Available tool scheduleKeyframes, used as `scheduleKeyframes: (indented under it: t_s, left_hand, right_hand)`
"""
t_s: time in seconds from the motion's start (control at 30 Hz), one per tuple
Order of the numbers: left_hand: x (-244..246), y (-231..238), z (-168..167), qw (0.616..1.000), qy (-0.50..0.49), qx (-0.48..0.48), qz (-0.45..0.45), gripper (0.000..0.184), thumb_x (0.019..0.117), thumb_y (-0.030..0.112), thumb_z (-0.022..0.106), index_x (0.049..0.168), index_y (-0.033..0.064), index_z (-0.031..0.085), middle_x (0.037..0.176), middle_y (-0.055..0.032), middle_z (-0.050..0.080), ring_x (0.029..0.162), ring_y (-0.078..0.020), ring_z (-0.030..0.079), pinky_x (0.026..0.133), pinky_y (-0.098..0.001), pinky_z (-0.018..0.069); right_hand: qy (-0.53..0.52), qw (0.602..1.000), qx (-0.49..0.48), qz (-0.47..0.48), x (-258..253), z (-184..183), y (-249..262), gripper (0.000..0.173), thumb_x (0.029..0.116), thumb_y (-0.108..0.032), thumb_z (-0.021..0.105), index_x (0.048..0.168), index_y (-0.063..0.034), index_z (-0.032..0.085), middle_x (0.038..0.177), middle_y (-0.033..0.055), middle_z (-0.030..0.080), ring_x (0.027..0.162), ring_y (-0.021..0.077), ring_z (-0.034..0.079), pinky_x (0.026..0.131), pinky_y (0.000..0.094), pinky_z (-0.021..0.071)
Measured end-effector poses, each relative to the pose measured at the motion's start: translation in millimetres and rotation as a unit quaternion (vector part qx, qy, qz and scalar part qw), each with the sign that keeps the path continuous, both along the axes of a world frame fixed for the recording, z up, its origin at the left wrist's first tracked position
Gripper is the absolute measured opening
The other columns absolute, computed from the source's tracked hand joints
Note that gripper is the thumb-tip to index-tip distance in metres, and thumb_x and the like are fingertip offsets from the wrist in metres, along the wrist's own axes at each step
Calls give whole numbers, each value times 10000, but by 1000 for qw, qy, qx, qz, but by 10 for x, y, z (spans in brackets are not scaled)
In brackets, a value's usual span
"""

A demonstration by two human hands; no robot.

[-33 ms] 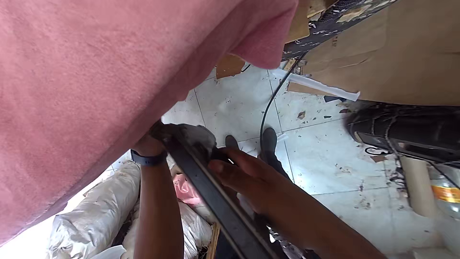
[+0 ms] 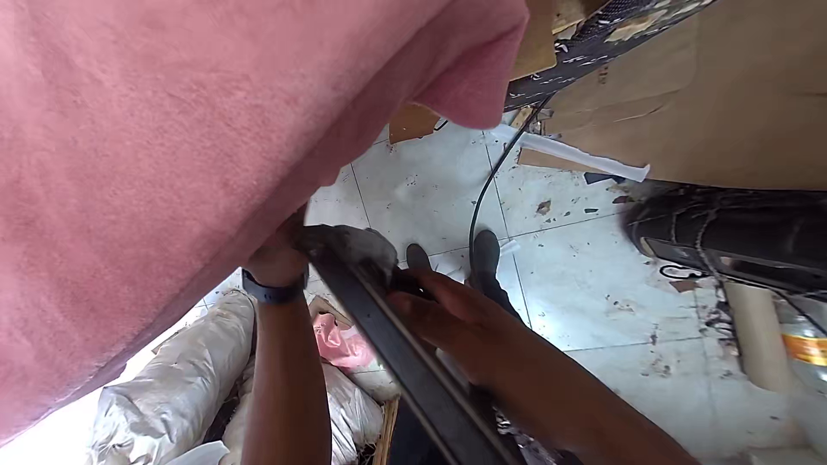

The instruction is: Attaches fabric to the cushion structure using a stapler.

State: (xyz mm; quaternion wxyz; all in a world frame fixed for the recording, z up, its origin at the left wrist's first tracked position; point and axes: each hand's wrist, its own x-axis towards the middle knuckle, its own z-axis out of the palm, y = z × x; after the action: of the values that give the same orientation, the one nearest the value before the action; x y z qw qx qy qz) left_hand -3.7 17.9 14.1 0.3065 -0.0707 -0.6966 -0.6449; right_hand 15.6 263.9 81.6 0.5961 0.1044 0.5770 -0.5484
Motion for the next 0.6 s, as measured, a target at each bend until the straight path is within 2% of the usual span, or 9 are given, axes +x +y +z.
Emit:
scheduleKeyframes:
  t_s: [0.07, 0.13, 0.23, 0.3, 0.33, 0.4, 0.5, 0.57, 0.6]
  left_hand:
    - [-79, 186, 126, 997, -45, 11, -61, 210, 968, 139, 713, 1174, 156, 679, 1134, 2, 734, 1059, -157, 700, 932, -347, 589]
    - [-142, 276, 142, 993, -38, 38, -109, 323, 942, 161, 751, 1228, 79, 625, 1198, -102, 704, 1103, -275, 689, 957, -435, 587]
    - [-209, 350, 120, 995, -1, 69, -73, 285, 920, 196, 780, 1174, 145, 662, 1112, -52, 740, 1050, -239, 716, 939, -423, 599]
    - [-292, 373, 94, 997, 28, 69, -7, 217, 904, 139, 790, 1098, 140, 693, 1003, -32, 754, 951, -204, 735, 873, -408, 628]
    - [-319, 372, 78, 997, 40, 59, 11, 213, 895, 106, 794, 1083, 126, 697, 982, -35, 754, 931, -201, 735, 855, -404, 629]
    - [-335, 360, 62, 998, 42, 27, 29, 217, 890, 69, 790, 1075, 137, 699, 980, -22, 763, 939, -193, 745, 860, -397, 637]
    - [-257, 345, 96, 999, 11, -15, 49, 236, 934, 66, 744, 1125, 180, 667, 1048, 9, 765, 1004, -178, 744, 913, -373, 627]
    - [-226, 340, 92, 997, 11, -8, 72, 255, 918, 75, 767, 1125, 163, 646, 1035, -9, 763, 992, -206, 747, 905, -411, 633]
    - [-219, 339, 75, 997, 16, -1, 81, 254, 911, 79, 774, 1118, 158, 649, 1024, -14, 765, 986, -214, 749, 901, -423, 634]
  right_hand:
    - [-12, 1000, 8, -18, 42, -26, 160, 643, 880, -779, 569, 1310, -303, 616, 837, 0, 658, 647, 123, 657, 470, 304, 543]
    - [-26, 999, 6, -42, 73, -23, 307, 618, 898, -749, 577, 1286, -271, 624, 755, -13, 612, 573, 110, 608, 419, 266, 496]
    - [-47, 997, 2, -64, 59, 18, 439, 491, 966, -656, 559, 1233, -250, 625, 742, -19, 598, 544, 88, 581, 425, 234, 478]
    - [-52, 997, 4, -63, -8, 66, 457, 452, 984, -631, 553, 1215, -248, 620, 729, -9, 593, 532, 101, 573, 432, 242, 483]
    - [-54, 997, 6, -50, -56, 103, 455, 455, 993, -627, 531, 1250, -258, 601, 733, -7, 579, 553, 110, 562, 452, 252, 469]
    - [-52, 997, -5, -51, -36, 18, 451, 568, 933, -727, 541, 1306, -304, 604, 744, 19, 613, 566, 135, 602, 439, 264, 498]
    - [-55, 997, -28, -50, -111, -4, 411, 587, 917, -748, 545, 1306, -311, 591, 769, 38, 625, 563, 144, 618, 433, 269, 512]
    - [-62, 997, -22, -50, -251, 99, 371, 482, 972, -663, 547, 1268, -287, 602, 751, 22, 609, 550, 111, 594, 447, 232, 496]
    - [-71, 997, -2, -44, -374, 222, 336, 365, 1025, -554, 529, 1223, -256, 601, 719, 5, 578, 531, 87, 558, 452, 209, 465]
